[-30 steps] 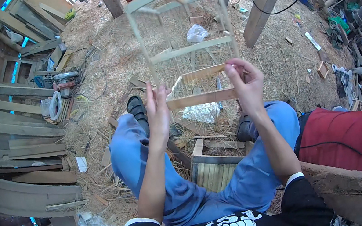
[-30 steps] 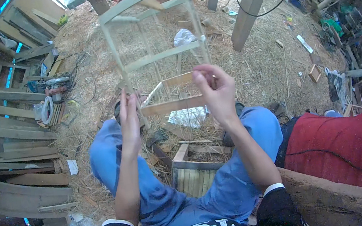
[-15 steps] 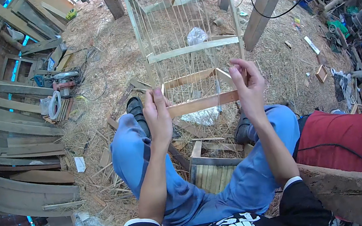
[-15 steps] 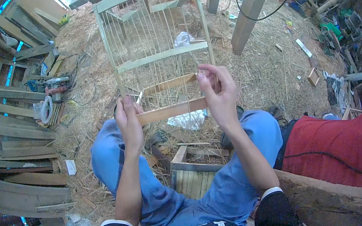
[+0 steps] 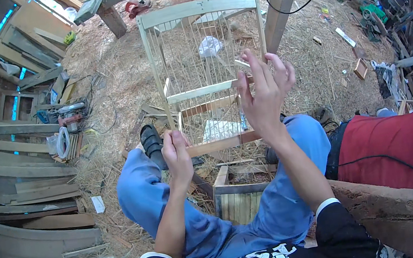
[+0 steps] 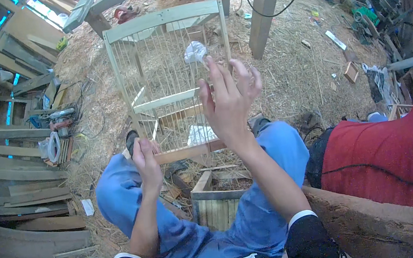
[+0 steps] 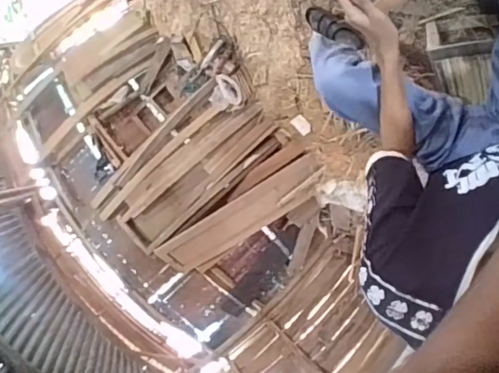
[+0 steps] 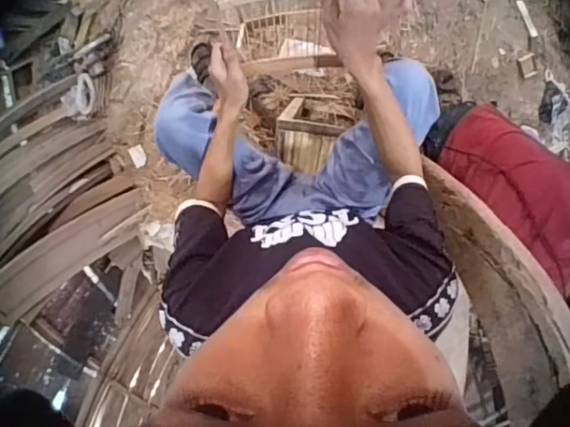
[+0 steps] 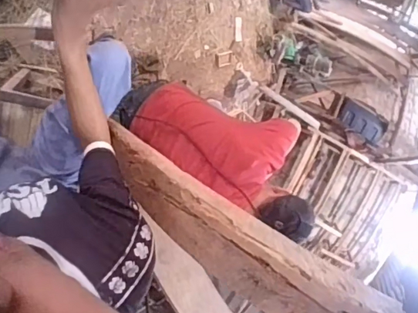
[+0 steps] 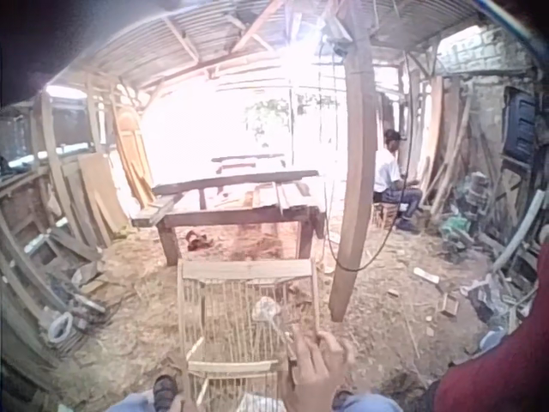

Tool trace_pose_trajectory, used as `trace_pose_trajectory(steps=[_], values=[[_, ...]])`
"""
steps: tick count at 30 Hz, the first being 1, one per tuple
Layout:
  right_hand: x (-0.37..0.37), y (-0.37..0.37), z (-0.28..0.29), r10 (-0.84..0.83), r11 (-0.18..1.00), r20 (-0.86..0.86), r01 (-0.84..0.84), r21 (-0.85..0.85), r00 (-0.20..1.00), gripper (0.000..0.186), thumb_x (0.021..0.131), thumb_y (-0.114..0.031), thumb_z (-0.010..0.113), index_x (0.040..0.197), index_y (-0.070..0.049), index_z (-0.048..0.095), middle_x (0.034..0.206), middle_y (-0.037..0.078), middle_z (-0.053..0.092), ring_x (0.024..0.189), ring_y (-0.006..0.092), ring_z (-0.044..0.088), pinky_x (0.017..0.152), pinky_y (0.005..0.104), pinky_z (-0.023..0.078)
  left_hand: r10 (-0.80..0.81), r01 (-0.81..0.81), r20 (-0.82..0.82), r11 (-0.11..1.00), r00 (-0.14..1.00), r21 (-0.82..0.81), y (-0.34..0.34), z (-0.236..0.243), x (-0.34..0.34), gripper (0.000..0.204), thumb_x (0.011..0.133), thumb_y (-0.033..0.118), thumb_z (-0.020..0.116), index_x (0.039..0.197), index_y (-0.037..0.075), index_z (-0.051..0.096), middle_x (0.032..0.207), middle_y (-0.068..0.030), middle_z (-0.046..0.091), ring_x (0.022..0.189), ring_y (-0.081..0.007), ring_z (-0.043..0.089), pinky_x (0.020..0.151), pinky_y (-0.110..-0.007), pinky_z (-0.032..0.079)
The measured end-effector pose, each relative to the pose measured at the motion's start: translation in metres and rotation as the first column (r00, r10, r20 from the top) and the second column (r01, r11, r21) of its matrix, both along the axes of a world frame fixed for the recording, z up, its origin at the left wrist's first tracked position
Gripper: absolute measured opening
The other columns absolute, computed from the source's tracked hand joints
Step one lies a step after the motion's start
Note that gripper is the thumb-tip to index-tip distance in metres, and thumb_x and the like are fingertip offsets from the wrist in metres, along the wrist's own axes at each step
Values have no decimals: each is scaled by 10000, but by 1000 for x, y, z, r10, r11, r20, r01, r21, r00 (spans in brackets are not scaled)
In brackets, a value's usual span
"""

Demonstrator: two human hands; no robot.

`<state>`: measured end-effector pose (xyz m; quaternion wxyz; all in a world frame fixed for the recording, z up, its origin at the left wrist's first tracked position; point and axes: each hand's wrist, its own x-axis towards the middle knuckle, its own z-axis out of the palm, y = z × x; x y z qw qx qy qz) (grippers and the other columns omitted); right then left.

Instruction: The person constructs a wooden bird cage frame by hand, using a knife to shave and fit thin wooden slats into the cage structure, turning the frame over to work on different sides, and picking up more slats from a pile on the ground.

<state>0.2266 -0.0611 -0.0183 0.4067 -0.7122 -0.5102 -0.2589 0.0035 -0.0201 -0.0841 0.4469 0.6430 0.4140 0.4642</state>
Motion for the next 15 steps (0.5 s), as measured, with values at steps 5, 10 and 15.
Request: trace_pose_trajectory(steps=[5,10,15], values=[[5,-3,-5,3,1000,-67,-2,19,998,389,966,-199,669,1336,-87,628,779,-34,704,821,77,614,943,377,288,-79,80,43,997,996,-3,-9,-13,6,412,1097,366,442,834,49,443,671,-28,470,623,-105,451,575,-290,399],[16,-4,-6,-11,997,-146,22,75,989,334,967,-187,670,1283,-81,663,626,-39,615,576,87,523,856,351,281,-102,103,100,995,990,-10,-15,-15,20,399,1099,344,437,841,39,450,675,-34,480,628,-106,459,574,-294,397],[25,-4,-7,-33,999,-153,38,33,988,307,958,-155,672,1260,-99,672,634,-38,610,578,101,510,834,348,268,-137,140,76,990,988,-30,-13,-20,22,372,1101,331,433,859,49,450,712,-30,485,653,-103,465,621,-290,419]])
